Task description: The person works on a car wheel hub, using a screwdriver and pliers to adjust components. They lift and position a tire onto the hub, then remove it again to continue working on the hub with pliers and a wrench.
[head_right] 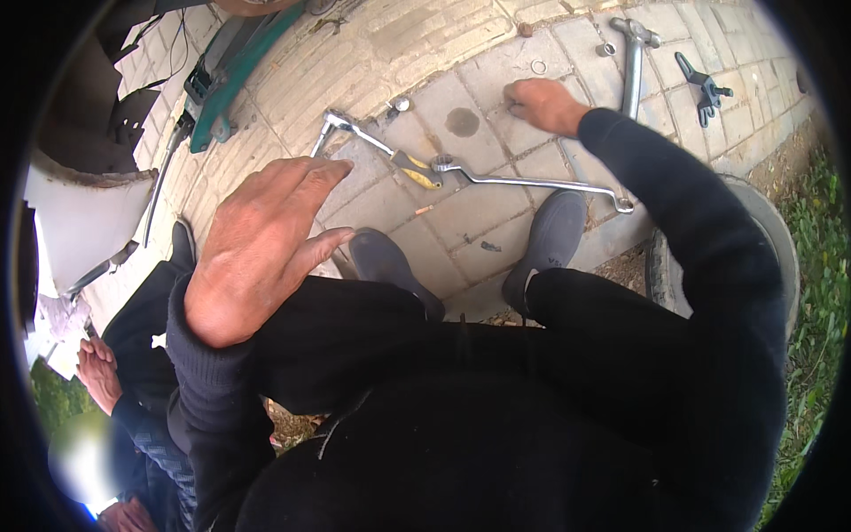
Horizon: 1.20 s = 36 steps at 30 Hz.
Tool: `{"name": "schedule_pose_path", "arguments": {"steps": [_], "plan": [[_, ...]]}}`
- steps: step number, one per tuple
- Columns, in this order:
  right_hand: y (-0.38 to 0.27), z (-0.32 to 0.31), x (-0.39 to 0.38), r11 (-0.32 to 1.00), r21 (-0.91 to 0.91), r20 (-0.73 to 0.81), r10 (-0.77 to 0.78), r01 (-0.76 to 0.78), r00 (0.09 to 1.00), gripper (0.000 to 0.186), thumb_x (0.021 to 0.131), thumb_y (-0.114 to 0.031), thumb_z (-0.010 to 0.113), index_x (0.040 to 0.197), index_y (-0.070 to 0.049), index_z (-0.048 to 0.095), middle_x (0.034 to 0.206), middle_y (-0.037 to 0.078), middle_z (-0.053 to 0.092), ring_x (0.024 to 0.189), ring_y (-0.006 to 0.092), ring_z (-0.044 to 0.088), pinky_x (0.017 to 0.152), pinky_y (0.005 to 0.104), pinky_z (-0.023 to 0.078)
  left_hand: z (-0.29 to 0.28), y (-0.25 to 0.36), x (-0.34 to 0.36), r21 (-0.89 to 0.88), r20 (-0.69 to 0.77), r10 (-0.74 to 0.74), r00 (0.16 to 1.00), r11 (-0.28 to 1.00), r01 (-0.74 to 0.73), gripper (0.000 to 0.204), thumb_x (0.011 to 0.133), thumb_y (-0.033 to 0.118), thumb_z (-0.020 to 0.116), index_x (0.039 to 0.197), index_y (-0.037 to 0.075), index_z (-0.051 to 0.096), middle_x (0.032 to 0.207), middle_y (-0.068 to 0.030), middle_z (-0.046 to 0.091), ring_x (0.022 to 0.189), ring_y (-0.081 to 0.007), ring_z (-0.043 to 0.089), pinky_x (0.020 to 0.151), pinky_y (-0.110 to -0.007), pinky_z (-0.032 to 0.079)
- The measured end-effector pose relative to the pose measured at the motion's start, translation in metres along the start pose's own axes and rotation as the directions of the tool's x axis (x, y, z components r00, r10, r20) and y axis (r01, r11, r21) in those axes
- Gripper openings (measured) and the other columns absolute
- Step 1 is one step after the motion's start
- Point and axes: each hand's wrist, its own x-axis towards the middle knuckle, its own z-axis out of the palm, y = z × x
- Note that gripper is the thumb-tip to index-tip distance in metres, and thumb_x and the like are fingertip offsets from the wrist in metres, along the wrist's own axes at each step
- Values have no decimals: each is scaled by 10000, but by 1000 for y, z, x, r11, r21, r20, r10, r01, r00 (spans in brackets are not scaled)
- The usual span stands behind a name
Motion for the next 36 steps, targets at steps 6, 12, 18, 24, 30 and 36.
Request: {"name": "schedule_pose_path", "arguments": {"steps": [6,12,18,24,30,36], "plan": [[-29,40,11,994,-101,-86,28,-36,996,321,871,-170,709,1160,-63,620,1111,197,642,973,416,672,833,490,546,0,-2,10,10,126,40,991,999,-41,573,790,185,813,1278,-15,590,1123,-161,633,1044,-347,621,884,-414,512],[-58,-57,75,732,680,-245,279,-40,929,267,939,-236,741,1068,-4,704,896,50,694,782,158,641,711,309,513,3,-10,10,11,52,69,996,997,-70,463,815,203,785,1204,13,621,1028,-116,601,993,-291,614,855,-398,500],[-121,-139,148,296,950,-213,375,101,902,273,978,-305,720,1052,-44,738,919,8,710,775,95,628,680,260,499,5,-46,41,-504,-251,-216,944,861,63,435,933,243,757,1244,-37,637,1060,-131,715,946,-267,702,851,-362,560],[-148,-148,172,87,989,-143,394,118,908,232,989,-288,707,1067,-71,732,891,-10,694,760,97,617,689,256,506,3,-92,90,-967,-155,-657,737,253,22,337,1002,209,700,1180,-71,643,1050,-129,714,943,-217,702,856,-347,581],[-156,-150,185,-9,993,-99,466,117,879,150,959,-220,719,923,-74,713,792,-11,676,660,88,591,571,256,484,-1,-108,137,-976,-218,-751,624,169,-138,282,1017,166,665,1164,-70,619,1043,-165,680,952,-271,699,889,-402,603],[-154,-155,188,-9,999,-38,440,47,897,133,968,-231,716,936,-107,679,786,-50,608,676,76,564,629,242,513,7,-114,153,-960,-280,-757,590,237,-152,263,1015,154,667,1156,-64,633,1027,-137,687,903,-240,702,811,-349,600]]}}
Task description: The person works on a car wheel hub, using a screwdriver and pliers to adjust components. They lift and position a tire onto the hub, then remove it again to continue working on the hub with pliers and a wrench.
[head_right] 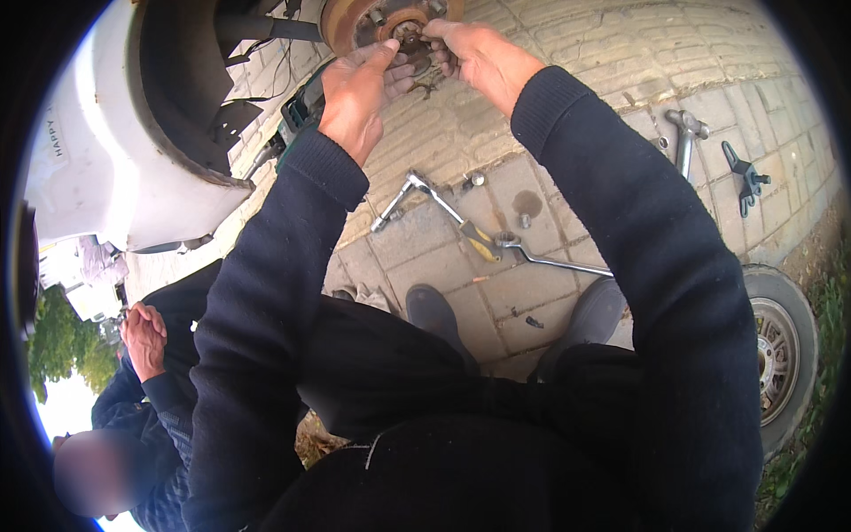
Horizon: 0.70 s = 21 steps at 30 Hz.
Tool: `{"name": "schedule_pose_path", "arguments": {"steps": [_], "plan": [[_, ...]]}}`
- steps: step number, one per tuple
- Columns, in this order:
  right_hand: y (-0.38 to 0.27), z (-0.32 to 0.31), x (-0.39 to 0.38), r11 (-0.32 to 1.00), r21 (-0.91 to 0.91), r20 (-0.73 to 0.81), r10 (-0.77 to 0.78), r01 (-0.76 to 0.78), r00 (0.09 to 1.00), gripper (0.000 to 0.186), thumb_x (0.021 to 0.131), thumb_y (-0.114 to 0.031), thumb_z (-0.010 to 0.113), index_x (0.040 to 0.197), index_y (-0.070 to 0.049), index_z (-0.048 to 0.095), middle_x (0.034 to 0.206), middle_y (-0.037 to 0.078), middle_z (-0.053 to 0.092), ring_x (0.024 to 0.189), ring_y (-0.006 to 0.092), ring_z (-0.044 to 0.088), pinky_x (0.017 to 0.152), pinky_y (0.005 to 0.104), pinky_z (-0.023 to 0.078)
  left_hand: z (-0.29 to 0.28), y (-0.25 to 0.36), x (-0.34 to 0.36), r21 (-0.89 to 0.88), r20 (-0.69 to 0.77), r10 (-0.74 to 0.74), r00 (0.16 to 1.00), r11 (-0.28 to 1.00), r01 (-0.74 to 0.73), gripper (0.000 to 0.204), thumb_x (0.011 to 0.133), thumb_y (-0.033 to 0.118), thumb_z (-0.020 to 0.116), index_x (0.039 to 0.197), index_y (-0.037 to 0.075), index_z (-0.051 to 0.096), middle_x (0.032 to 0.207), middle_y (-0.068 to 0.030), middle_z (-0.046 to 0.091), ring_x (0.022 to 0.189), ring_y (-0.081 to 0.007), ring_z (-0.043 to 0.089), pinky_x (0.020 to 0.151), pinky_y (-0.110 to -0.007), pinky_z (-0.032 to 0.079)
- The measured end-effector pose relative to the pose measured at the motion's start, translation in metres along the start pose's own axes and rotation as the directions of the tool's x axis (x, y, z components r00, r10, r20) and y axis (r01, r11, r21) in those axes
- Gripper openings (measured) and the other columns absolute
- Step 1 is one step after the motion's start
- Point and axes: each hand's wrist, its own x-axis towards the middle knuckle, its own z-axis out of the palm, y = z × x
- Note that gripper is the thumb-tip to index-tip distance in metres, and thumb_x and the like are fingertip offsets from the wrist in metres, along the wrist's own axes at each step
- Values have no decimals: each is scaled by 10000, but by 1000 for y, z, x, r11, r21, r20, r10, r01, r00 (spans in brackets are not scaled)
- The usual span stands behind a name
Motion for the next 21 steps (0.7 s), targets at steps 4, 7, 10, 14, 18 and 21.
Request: {"name": "schedule_pose_path", "arguments": {"steps": [4,7,10,14,18,21], "plan": [[3,-1,2,998,67,9,21,-21,1000,132,962,-211,722,914,-101,669,777,-43,594,658,79,547,602,233,509,4,-2,3,-73,-64,34,997,997,-39,245,959,91,714,1091,-103,642,868,-123,689,699,-181,664,624,-307,560],[9,-3,2,996,75,1,-45,45,999,130,953,-200,731,943,-80,682,787,-29,597,664,81,541,620,235,516,9,-6,4,-76,-101,60,993,995,-67,214,945,75,723,1049,-101,658,834,-111,686,662,-167,646,599,-296,538],[15,-6,2,985,26,21,-170,169,985,143,942,-193,742,969,-60,696,810,-15,613,681,81,548,633,242,520,13,-10,5,-55,-158,123,980,990,-133,179,923,55,733,994,-100,676,790,-92,677,633,-146,616,572,-280,499],[21,-7,4,972,38,-10,-230,230,973,140,932,-181,753,975,-55,711,818,-19,623,703,84,556,653,257,508,12,-12,8,33,-146,163,976,987,-160,173,934,43,713,1032,-91,666,878,-105,693,717,-164,656,639,-291,541],[28,-8,5,917,-43,-4,-398,397,917,148,927,-183,763,1000,-62,717,799,-35,611,707,78,543,663,251,467,8,-15,11,30,-108,167,980,986,-164,186,947,41,701,1070,-92,657,932,-121,708,763,-180,687,693,-299,573],[29,-11,4,850,-95,60,-515,518,855,186,927,-211,770,1032,-68,712,798,-40,608,705,65,533,652,243,437,6,-20,14,113,-116,233,965,969,-221,188,941,35,704,1064,-101,661,932,-125,712,767,-178,683,709,-291,570]]}}
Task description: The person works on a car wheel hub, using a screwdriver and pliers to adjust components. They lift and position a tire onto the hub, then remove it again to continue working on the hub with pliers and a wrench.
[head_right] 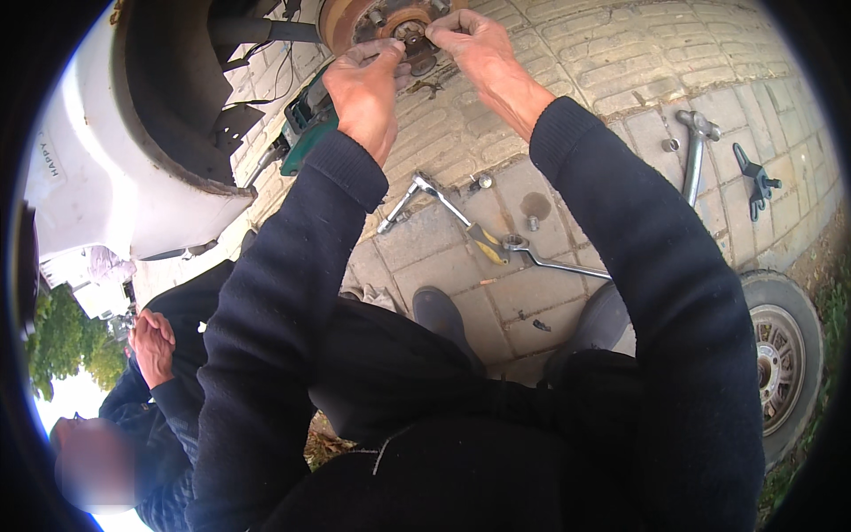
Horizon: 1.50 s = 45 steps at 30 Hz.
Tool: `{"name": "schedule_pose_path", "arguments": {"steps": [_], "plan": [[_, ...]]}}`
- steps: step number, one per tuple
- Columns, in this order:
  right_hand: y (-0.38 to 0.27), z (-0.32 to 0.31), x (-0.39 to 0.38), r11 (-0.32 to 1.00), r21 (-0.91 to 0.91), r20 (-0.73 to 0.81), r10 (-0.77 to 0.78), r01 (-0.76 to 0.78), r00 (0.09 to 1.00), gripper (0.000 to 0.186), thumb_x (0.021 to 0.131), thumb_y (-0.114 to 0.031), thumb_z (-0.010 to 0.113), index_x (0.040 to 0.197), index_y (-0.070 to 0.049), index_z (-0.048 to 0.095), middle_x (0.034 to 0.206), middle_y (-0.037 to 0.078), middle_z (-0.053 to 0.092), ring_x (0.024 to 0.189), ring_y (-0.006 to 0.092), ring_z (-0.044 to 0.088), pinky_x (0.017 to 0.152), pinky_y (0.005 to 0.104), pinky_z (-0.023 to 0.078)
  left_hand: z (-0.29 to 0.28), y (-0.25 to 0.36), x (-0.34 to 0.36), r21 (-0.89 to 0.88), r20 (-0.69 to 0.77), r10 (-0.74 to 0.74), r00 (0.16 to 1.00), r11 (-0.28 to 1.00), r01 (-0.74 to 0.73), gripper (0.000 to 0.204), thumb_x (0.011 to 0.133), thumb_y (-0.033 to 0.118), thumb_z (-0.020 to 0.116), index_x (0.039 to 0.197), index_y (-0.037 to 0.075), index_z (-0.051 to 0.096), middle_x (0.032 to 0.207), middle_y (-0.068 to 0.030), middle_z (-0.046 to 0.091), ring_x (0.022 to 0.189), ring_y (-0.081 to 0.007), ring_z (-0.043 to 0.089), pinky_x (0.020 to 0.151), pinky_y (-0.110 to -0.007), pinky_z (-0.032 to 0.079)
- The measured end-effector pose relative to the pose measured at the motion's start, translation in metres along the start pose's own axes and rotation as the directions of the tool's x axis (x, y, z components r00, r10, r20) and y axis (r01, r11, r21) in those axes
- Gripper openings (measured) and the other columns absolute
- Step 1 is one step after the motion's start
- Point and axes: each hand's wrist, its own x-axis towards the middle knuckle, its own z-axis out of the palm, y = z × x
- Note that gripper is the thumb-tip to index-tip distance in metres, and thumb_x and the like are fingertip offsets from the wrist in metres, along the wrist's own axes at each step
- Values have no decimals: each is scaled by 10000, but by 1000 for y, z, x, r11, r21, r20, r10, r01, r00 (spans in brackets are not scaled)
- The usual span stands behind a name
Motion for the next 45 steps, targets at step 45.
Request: {"name": "schedule_pose_path", "arguments": {"steps": [45], "plan": [[-38,-19,5,898,-92,83,437,-430,896,190,986,-268,645,976,-78,649,840,-4,645,708,81,582,645,263,482,-7,-6,3,712,87,537,839,555,-429,189,863,264,760,968,107,765,795,-94,756,747,-262,733,728,-393,554]]}}
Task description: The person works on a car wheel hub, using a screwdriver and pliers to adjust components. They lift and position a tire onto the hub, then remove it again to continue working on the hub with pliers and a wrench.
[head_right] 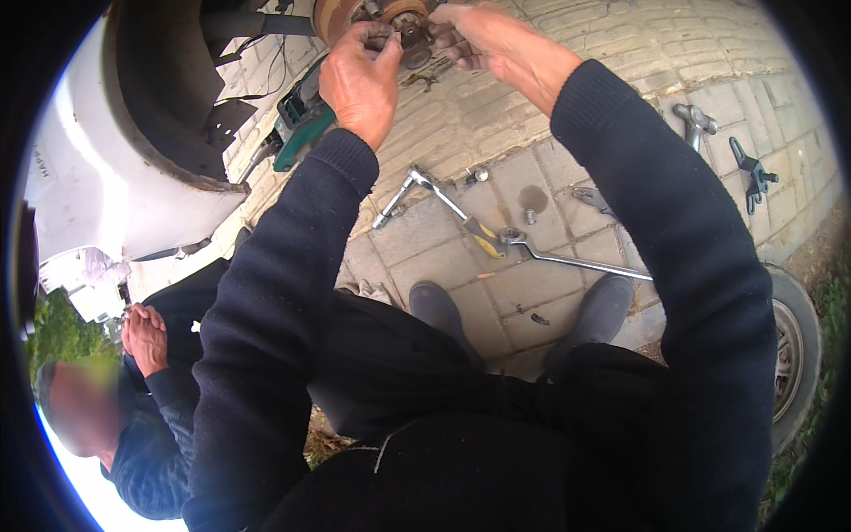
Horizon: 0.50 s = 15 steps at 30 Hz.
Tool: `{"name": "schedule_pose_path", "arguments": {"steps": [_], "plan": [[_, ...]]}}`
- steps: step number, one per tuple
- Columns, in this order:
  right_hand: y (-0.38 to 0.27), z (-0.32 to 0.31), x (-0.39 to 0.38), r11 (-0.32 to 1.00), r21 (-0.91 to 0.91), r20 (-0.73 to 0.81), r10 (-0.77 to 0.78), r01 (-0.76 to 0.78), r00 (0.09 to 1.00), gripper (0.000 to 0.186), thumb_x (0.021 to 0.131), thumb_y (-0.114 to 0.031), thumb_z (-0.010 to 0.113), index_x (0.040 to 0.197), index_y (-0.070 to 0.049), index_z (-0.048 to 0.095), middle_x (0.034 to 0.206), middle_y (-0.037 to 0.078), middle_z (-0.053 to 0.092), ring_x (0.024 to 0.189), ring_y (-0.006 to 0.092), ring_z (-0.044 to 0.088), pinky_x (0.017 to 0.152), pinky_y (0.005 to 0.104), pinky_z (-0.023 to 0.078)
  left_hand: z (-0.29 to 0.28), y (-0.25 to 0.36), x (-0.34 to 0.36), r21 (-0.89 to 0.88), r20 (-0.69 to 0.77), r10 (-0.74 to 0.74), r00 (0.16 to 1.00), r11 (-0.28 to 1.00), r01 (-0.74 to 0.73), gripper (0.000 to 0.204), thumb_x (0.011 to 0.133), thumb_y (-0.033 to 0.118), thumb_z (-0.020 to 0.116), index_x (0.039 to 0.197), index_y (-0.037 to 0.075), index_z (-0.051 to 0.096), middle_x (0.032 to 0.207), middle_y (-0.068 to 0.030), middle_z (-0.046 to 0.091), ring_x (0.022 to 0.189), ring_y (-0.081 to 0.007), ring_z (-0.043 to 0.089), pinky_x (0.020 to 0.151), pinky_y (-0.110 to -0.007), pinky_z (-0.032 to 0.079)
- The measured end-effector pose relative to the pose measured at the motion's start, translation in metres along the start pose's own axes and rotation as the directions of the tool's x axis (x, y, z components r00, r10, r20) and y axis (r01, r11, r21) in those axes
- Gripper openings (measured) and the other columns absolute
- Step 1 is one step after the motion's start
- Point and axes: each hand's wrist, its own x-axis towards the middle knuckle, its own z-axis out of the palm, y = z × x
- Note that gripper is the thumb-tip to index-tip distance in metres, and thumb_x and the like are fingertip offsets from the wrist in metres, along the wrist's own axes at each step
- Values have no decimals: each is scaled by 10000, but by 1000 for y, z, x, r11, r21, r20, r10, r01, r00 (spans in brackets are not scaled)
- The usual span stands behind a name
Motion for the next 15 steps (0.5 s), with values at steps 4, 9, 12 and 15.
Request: {"name": "schedule_pose_path", "arguments": {"steps": [4,9,12,15], "plan": [[18,-56,-36,779,-614,59,-119,130,991,282,967,-297,674,1031,-26,631,852,41,651,759,174,620,691,324,510,-6,3,2,3,6,58,998,998,-58,191,866,279,758,997,141,768,847,-92,758,784,-290,731,747,-403,551],[111,-151,-120,128,-977,167,-46,172,985,493,879,-339,769,1173,13,587,1000,159,673,950,385,652,840,478,514,-17,12,5,-134,113,54,992,990,-38,179,922,206,689,969,36,719,778,-171,692,734,-337,694,661,-419,503],[160,-177,-167,-171,-975,148,-16,143,989,594,825,-394,817,1195,-3,566,1097,153,621,1083,350,620,882,461,511,-21,16,6,-12,192,-114,975,993,119,219,934,243,691,996,34,715,802,-178,698,756,-338,696,680,-422,506],[189,-195,-192,-316,-945,82,17,83,996,651,787,-408,844,1214,-11,554,1155,140,571,1145,312,578,915,436,497,-17,7,7,-119,251,-96,963,984,130,281,937,266,709,1076,22,718,894,-170,730,841,-300,713,746,-397,537]]}}
